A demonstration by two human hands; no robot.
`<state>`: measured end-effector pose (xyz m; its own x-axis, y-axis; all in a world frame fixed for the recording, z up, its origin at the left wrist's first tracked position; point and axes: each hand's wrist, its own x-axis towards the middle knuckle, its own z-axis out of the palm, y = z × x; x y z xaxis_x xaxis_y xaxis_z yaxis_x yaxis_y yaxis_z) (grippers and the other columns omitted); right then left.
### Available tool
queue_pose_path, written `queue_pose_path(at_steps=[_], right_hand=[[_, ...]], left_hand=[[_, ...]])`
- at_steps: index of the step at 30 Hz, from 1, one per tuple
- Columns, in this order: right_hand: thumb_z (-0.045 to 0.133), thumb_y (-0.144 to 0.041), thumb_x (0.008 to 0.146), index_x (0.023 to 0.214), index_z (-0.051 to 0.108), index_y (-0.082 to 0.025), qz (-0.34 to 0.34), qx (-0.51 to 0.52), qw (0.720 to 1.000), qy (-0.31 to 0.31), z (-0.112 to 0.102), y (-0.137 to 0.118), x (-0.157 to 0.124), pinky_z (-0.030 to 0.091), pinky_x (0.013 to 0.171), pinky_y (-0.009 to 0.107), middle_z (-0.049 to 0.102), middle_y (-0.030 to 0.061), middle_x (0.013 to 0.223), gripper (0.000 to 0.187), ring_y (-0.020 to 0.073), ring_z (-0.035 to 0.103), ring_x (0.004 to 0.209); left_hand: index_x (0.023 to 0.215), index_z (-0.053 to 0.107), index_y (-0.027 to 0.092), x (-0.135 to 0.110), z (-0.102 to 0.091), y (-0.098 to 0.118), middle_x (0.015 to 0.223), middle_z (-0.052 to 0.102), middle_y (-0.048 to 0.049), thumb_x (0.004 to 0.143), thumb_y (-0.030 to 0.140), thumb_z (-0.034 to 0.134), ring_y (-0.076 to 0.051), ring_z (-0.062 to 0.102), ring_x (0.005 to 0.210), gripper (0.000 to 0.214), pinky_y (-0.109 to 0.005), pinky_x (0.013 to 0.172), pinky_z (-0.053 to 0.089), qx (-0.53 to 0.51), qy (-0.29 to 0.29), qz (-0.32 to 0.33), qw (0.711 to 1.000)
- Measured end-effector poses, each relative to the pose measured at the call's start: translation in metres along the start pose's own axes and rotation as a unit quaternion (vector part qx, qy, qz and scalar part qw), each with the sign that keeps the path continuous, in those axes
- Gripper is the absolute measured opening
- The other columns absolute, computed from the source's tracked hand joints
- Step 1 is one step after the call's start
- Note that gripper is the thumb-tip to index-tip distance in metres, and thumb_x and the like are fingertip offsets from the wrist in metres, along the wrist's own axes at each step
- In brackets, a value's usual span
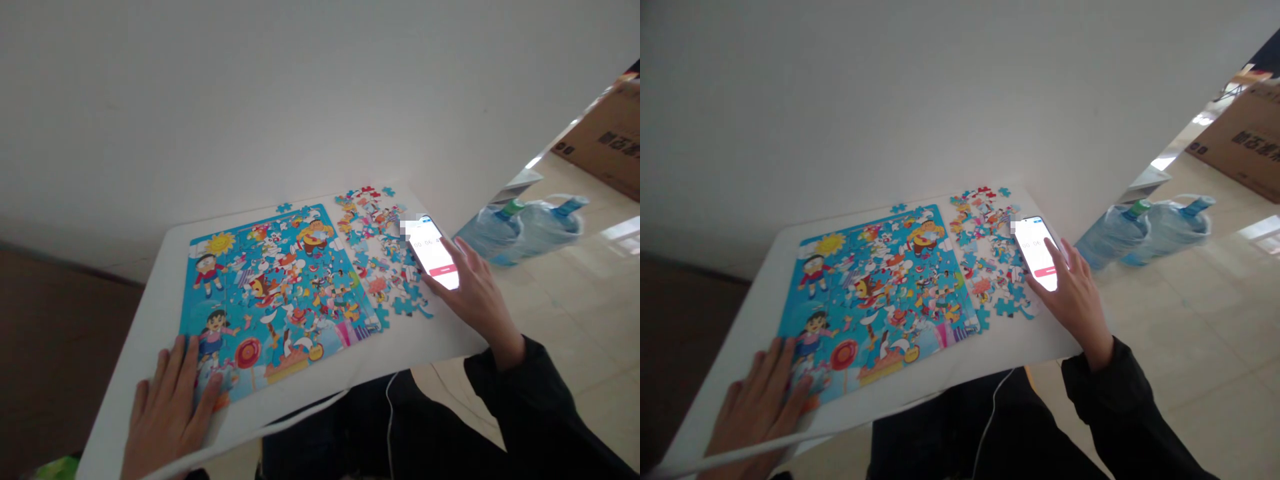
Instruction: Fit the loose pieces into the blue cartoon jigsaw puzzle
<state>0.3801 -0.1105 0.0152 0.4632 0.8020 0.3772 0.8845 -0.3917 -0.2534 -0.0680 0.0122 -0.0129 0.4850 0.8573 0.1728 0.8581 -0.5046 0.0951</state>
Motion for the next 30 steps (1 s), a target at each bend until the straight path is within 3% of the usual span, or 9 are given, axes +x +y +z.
queue_pose_path(at_steps=[7, 13, 17, 22, 26, 30], right_hand=[[0.046, -0.058, 0.080, 0.142, 0.022, -0.021, -0.005, 0.022, 0.997, -0.077, -0.005, 0.007, 0.006, 0.042, 0.093, 0.055, 0.034, 0.0186, 0.141, 0.076, 0.0353, 0.041, 0.123], [0.041, -0.059, 0.083, 0.139, 0.030, -0.019, -0.100, 0.011, 0.988, -0.122, -0.017, 0.018, 0.044, 0.038, 0.098, 0.049, 0.043, 0.0144, 0.136, 0.070, 0.0296, 0.044, 0.122], [0.042, -0.055, 0.083, 0.129, 0.046, -0.020, -0.138, 0.016, 0.982, -0.129, -0.005, 0.027, 0.089, 0.039, 0.097, 0.047, 0.055, 0.0112, 0.125, 0.058, 0.0274, 0.051, 0.115], [0.041, -0.048, 0.084, 0.121, 0.055, -0.021, -0.156, 0.011, 0.977, -0.144, 0.014, 0.035, 0.133, 0.041, 0.094, 0.047, 0.060, 0.0103, 0.119, 0.048, 0.0269, 0.054, 0.111], [0.039, -0.049, 0.085, 0.123, 0.054, -0.020, -0.192, 0.006, 0.965, -0.178, 0.023, 0.026, 0.141, 0.040, 0.096, 0.046, 0.057, 0.0107, 0.124, 0.049, 0.0261, 0.051, 0.115], [0.036, -0.052, 0.087, 0.127, 0.048, -0.030, -0.218, -0.012, 0.952, -0.216, 0.026, 0.010, 0.134, 0.035, 0.095, 0.055, 0.050, 0.0077, 0.133, 0.048, 0.0279, 0.045, 0.121]], left_hand=[[0.144, 0.001, 0.026, -0.002, 0.003, -0.003, 0.150, 0.015, -0.0120, 0.087, 0.036, 0.026, -0.035, 0.014, 0.136, 0.063, -0.065, 0.099, 0.024, 0.000, -0.003, 0.024, 1.000], [0.144, 0.002, 0.025, -0.002, 0.006, -0.004, 0.149, 0.020, -0.0138, 0.088, 0.037, 0.025, -0.036, 0.017, 0.135, 0.061, -0.064, 0.096, 0.029, 0.016, -0.007, -0.007, 1.000], [0.144, 0.005, 0.028, 0.003, 0.004, -0.005, 0.151, 0.012, -0.0097, 0.088, 0.037, 0.024, -0.034, 0.014, 0.136, 0.060, -0.063, 0.100, 0.025, -0.001, 0.018, 0.002, 1.000], [0.144, 0.006, 0.030, 0.011, -0.001, -0.002, 0.151, 0.011, -0.0057, 0.088, 0.036, 0.023, -0.033, 0.013, 0.137, 0.059, -0.063, 0.102, 0.020, 0.001, 0.044, 0.009, 0.999], [0.143, 0.005, 0.033, 0.014, -0.002, -0.001, 0.152, 0.010, -0.0022, 0.089, 0.037, 0.027, -0.033, 0.013, 0.137, 0.058, -0.064, 0.101, 0.022, 0.004, 0.045, 0.012, 0.999], [0.143, 0.007, 0.034, 0.015, 0.000, -0.001, 0.151, 0.013, -0.0015, 0.089, 0.037, 0.028, -0.034, 0.014, 0.136, 0.058, -0.064, 0.101, 0.023, -0.002, 0.040, 0.012, 0.999]])
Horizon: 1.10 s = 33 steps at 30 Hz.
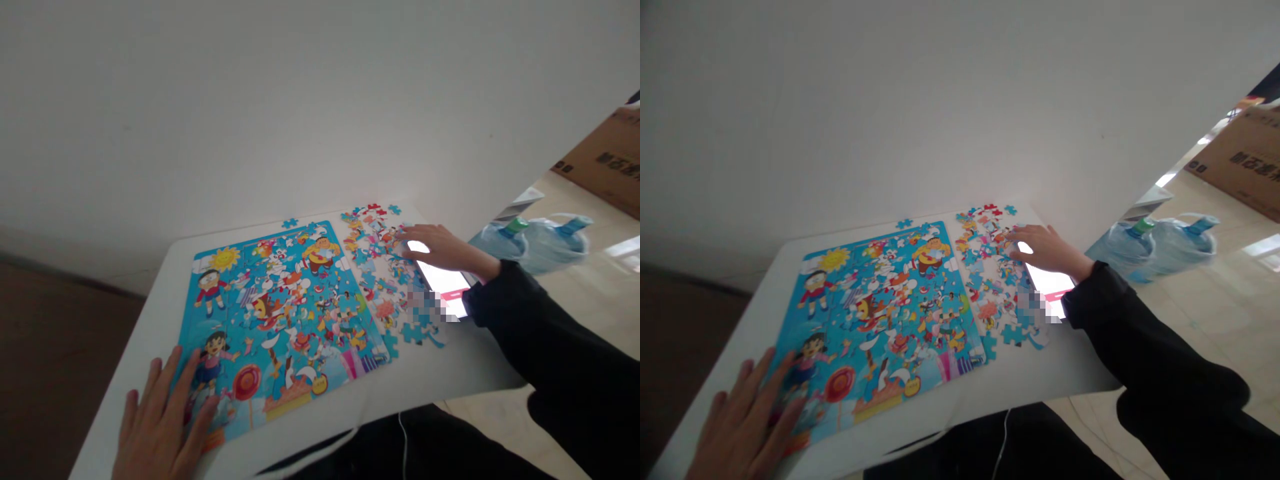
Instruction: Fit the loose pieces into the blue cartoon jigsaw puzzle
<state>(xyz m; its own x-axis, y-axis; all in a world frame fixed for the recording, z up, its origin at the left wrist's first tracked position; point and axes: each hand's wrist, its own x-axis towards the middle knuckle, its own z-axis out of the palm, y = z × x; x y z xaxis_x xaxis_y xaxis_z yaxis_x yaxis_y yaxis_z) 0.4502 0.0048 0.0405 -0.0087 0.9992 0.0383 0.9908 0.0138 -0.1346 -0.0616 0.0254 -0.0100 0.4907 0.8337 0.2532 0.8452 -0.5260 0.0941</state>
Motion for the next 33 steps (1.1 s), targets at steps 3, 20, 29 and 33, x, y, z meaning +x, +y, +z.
queue_pose_path(at_steps=[3, 20, 29, 33], right_hand=[[0.034, -0.054, 0.087, 0.131, 0.043, -0.034, -0.004, -0.004, 1.000, -0.015, 0.001, -0.012, -0.003, 0.031, 0.093, 0.063, 0.046, 0.0068, 0.136, 0.049, 0.0306, 0.039, 0.125], [0.031, -0.041, 0.092, 0.135, 0.040, -0.027, -0.129, -0.016, 0.991, 0.002, 0.024, -0.022, 0.016, 0.031, 0.101, 0.052, 0.042, 0.0019, 0.139, 0.047, 0.0285, 0.034, 0.129], [0.032, -0.042, 0.092, 0.126, 0.051, -0.028, -0.141, -0.027, 0.990, 0.009, 0.019, -0.028, 0.011, 0.030, 0.101, 0.054, 0.045, 0.0025, 0.137, 0.042, 0.0280, 0.033, 0.130], [0.029, -0.040, 0.092, 0.123, 0.055, -0.024, -0.133, -0.027, 0.991, 0.007, 0.021, -0.032, 0.011, 0.032, 0.100, 0.054, 0.053, 0.0030, 0.130, 0.044, 0.0295, 0.039, 0.125]], left_hand=[[0.143, 0.008, 0.034, 0.001, 0.003, -0.002, 0.151, 0.015, -0.0022, 0.089, 0.037, 0.028, -0.034, 0.016, 0.136, 0.057, -0.065, 0.100, 0.025, -0.002, -0.002, 0.011, 1.000], [0.139, 0.030, 0.021, 0.000, 0.005, -0.007, 0.147, 0.026, -0.0084, 0.089, 0.040, 0.030, -0.031, 0.017, 0.136, 0.053, -0.055, 0.107, 0.022, -0.026, -0.036, 0.009, 0.999], [0.140, 0.025, 0.022, 0.001, 0.002, 0.000, 0.149, 0.022, -0.0075, 0.090, 0.042, 0.029, -0.030, 0.015, 0.137, 0.055, -0.053, 0.108, 0.020, -0.032, -0.031, 0.015, 0.999], [0.140, 0.026, 0.024, 0.001, -0.002, 0.006, 0.149, 0.022, -0.0067, 0.090, 0.041, 0.032, -0.028, 0.015, 0.137, 0.053, -0.051, 0.109, 0.019, -0.036, -0.024, 0.007, 0.999]])
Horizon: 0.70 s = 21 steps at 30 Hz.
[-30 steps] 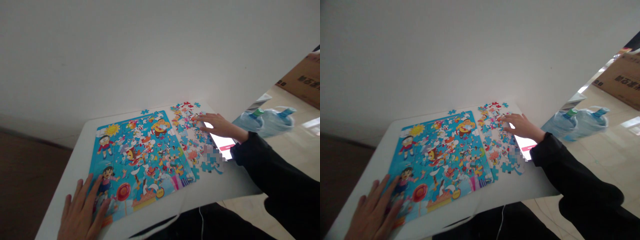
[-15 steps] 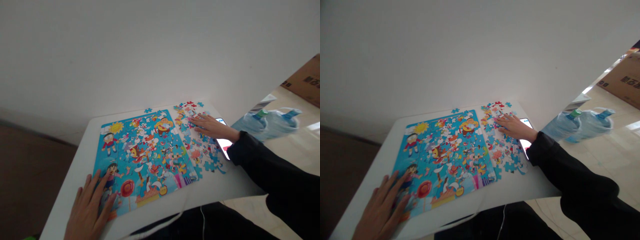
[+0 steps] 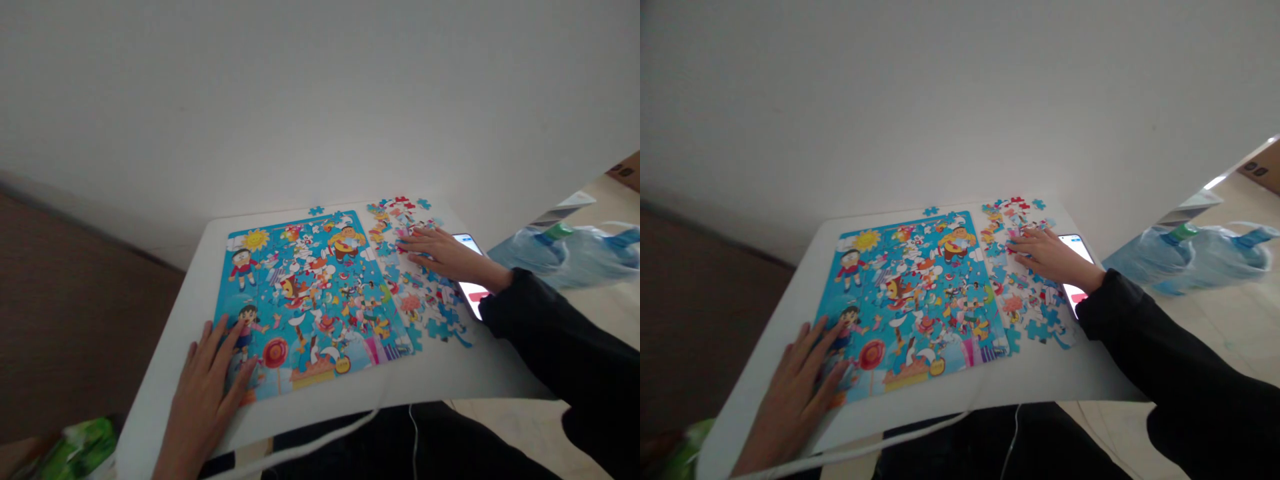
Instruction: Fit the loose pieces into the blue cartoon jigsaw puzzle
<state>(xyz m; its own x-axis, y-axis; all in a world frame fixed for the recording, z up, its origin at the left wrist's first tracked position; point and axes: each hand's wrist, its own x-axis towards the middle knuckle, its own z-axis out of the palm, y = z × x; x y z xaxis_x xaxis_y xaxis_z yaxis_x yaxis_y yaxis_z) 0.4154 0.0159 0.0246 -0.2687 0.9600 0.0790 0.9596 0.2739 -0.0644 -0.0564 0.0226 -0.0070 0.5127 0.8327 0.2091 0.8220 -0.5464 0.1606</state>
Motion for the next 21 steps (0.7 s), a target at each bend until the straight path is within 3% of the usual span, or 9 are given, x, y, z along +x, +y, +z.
queue_pose_path(at_steps=[6, 10, 13, 16, 21], right_hand=[[0.030, -0.042, 0.089, 0.116, 0.060, -0.023, -0.009, 0.003, 1.000, 0.018, 0.001, 0.002, 0.003, 0.037, 0.096, 0.053, 0.059, 0.0051, 0.123, 0.044, 0.0281, 0.049, 0.118], [0.030, -0.043, 0.089, 0.115, 0.061, -0.021, -0.039, -0.015, 0.999, -0.012, -0.006, 0.008, 0.008, 0.043, 0.092, 0.049, 0.063, 0.0084, 0.114, 0.046, 0.0277, 0.053, 0.113], [0.032, -0.043, 0.089, 0.117, 0.059, -0.021, -0.048, -0.030, 0.998, -0.025, -0.013, 0.003, 0.015, 0.043, 0.093, 0.049, 0.061, 0.0081, 0.119, 0.045, 0.0286, 0.050, 0.116], [0.031, -0.042, 0.091, 0.127, 0.050, -0.022, -0.069, -0.015, 0.997, -0.029, -0.021, -0.023, 0.021, 0.040, 0.097, 0.050, 0.052, 0.0070, 0.130, 0.046, 0.0278, 0.045, 0.122], [0.031, -0.043, 0.092, 0.139, 0.033, -0.018, -0.172, 0.036, 0.983, -0.059, -0.024, -0.084, 0.018, 0.037, 0.101, 0.046, 0.037, 0.0109, 0.141, 0.053, 0.0264, 0.035, 0.129]], left_hand=[[0.138, 0.030, 0.024, 0.000, 0.001, 0.003, 0.147, 0.028, -0.0081, 0.090, 0.041, 0.036, -0.028, 0.019, 0.136, 0.052, -0.051, 0.108, 0.022, -0.006, 0.003, -0.012, 1.000], [0.138, 0.030, 0.024, 0.001, 0.001, 0.005, 0.145, 0.031, -0.0082, 0.090, 0.042, 0.036, -0.029, 0.022, 0.135, 0.052, -0.052, 0.106, 0.026, -0.016, 0.003, -0.020, 1.000], [0.139, 0.028, 0.024, 0.001, 0.001, 0.006, 0.145, 0.032, -0.0092, 0.090, 0.042, 0.035, -0.029, 0.022, 0.135, 0.053, -0.053, 0.104, 0.028, -0.017, 0.009, -0.014, 1.000], [0.139, 0.027, 0.023, 0.001, 0.000, 0.008, 0.144, 0.032, -0.0100, 0.090, 0.043, 0.036, -0.029, 0.022, 0.135, 0.054, -0.053, 0.104, 0.029, -0.016, 0.007, -0.013, 1.000], [0.137, 0.032, 0.021, 0.002, -0.002, 0.011, 0.144, 0.032, -0.0117, 0.090, 0.043, 0.037, -0.031, 0.023, 0.134, 0.053, -0.054, 0.103, 0.029, -0.019, 0.002, -0.020, 1.000]])
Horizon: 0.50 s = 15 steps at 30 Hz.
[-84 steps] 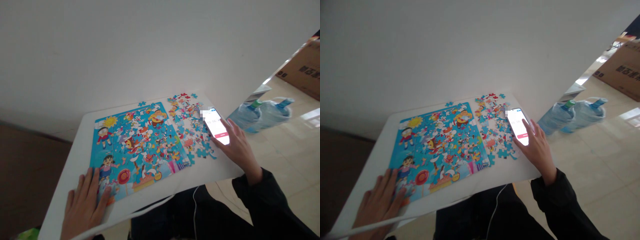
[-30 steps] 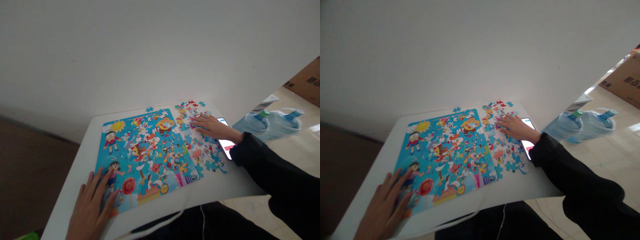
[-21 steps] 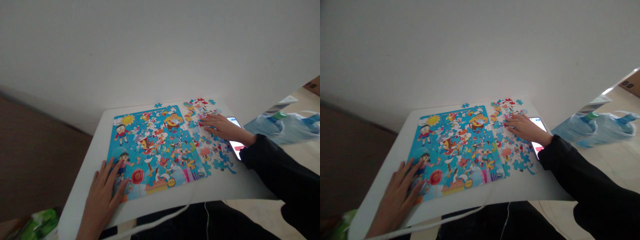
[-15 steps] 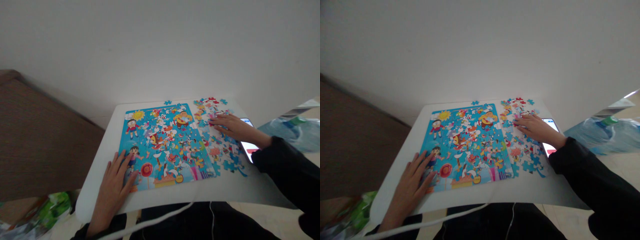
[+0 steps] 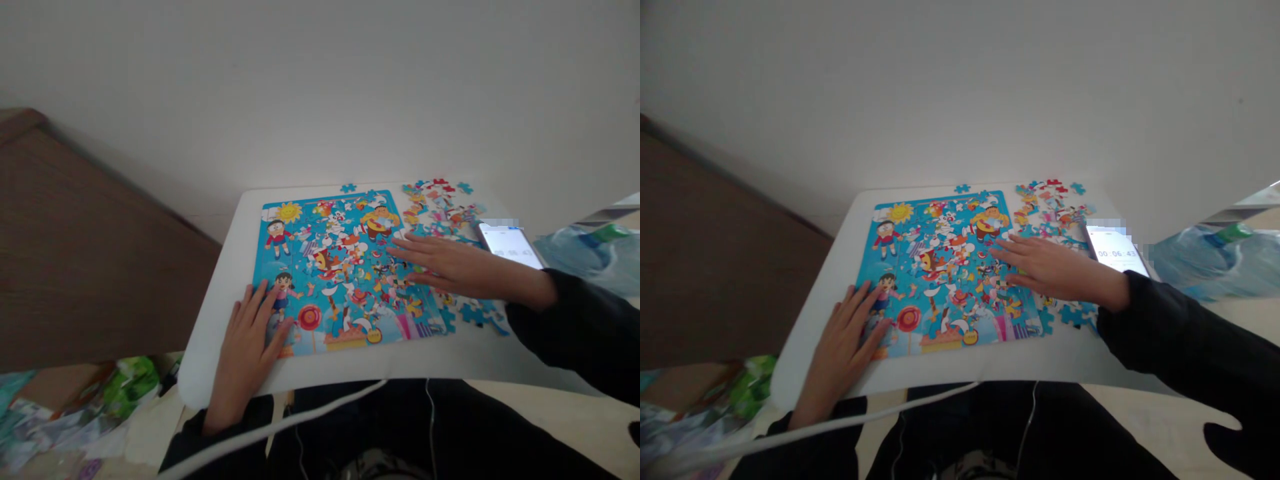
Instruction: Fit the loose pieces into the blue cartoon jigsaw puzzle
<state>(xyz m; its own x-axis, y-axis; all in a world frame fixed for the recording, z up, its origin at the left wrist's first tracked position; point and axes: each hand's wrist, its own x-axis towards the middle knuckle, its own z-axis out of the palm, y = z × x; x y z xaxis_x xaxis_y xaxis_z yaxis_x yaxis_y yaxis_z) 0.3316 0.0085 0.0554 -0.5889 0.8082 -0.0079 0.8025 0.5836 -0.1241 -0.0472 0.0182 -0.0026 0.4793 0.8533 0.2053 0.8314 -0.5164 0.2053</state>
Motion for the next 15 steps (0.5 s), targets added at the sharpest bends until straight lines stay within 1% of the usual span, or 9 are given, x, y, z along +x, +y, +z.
queue_pose_path(at_steps=[2, 5, 6, 8, 11, 15], right_hand=[[0.033, -0.044, 0.092, 0.141, 0.028, -0.019, -0.015, 0.002, 1.000, -0.008, 0.004, -0.016, -0.002, 0.037, 0.101, 0.047, 0.035, 0.0111, 0.143, 0.056, 0.0264, 0.033, 0.130], [0.035, -0.044, 0.091, 0.141, 0.026, -0.020, -0.001, 0.000, 1.000, -0.005, 0.010, -0.025, -0.012, 0.037, 0.101, 0.046, 0.038, 0.0097, 0.142, 0.056, 0.0247, 0.034, 0.130], [0.036, -0.044, 0.091, 0.140, 0.029, -0.020, 0.011, 0.002, 1.000, 0.001, 0.011, -0.027, -0.016, 0.037, 0.101, 0.045, 0.041, 0.0095, 0.140, 0.055, 0.0240, 0.037, 0.128], [0.038, -0.043, 0.090, 0.135, 0.040, -0.020, 0.036, 0.012, 0.999, 0.015, 0.011, -0.029, -0.023, 0.038, 0.099, 0.042, 0.049, 0.0096, 0.132, 0.050, 0.0227, 0.045, 0.121], [0.041, -0.044, 0.089, 0.122, 0.053, -0.022, 0.058, 0.026, 0.998, 0.027, 0.010, -0.036, -0.027, 0.043, 0.092, 0.040, 0.057, 0.0085, 0.119, 0.042, 0.0217, 0.052, 0.108], [0.042, -0.043, 0.088, 0.117, 0.055, -0.023, 0.075, 0.027, 0.996, 0.036, 0.014, -0.049, -0.021, 0.045, 0.085, 0.039, 0.058, 0.0075, 0.112, 0.037, 0.0216, 0.053, 0.101]], left_hand=[[0.137, 0.033, 0.020, 0.000, 0.000, 0.001, 0.144, 0.033, -0.0124, 0.090, 0.044, 0.037, -0.032, 0.024, 0.134, 0.053, -0.054, 0.103, 0.030, -0.002, 0.001, 0.001, 1.000], [0.137, 0.032, 0.020, 0.000, -0.001, 0.001, 0.144, 0.033, -0.0124, 0.090, 0.044, 0.037, -0.032, 0.024, 0.134, 0.053, -0.054, 0.103, 0.029, -0.004, 0.008, 0.002, 1.000], [0.137, 0.032, 0.020, 0.000, -0.001, 0.001, 0.144, 0.033, -0.0121, 0.090, 0.043, 0.038, -0.032, 0.024, 0.134, 0.053, -0.054, 0.103, 0.029, -0.002, 0.012, 0.003, 1.000], [0.137, 0.032, 0.021, -0.001, -0.002, 0.001, 0.143, 0.034, -0.0115, 0.090, 0.042, 0.039, -0.032, 0.024, 0.134, 0.052, -0.055, 0.103, 0.029, 0.008, 0.024, 0.008, 1.000], [0.136, 0.035, 0.021, -0.002, -0.003, 0.004, 0.141, 0.038, -0.0111, 0.090, 0.039, 0.040, -0.032, 0.025, 0.134, 0.050, -0.054, 0.103, 0.027, 0.027, 0.049, 0.022, 0.998], [0.134, 0.037, 0.020, -0.003, -0.004, 0.015, 0.138, 0.042, -0.0107, 0.089, 0.036, 0.043, -0.030, 0.027, 0.133, 0.048, -0.051, 0.104, 0.027, 0.039, 0.064, 0.050, 0.996]])
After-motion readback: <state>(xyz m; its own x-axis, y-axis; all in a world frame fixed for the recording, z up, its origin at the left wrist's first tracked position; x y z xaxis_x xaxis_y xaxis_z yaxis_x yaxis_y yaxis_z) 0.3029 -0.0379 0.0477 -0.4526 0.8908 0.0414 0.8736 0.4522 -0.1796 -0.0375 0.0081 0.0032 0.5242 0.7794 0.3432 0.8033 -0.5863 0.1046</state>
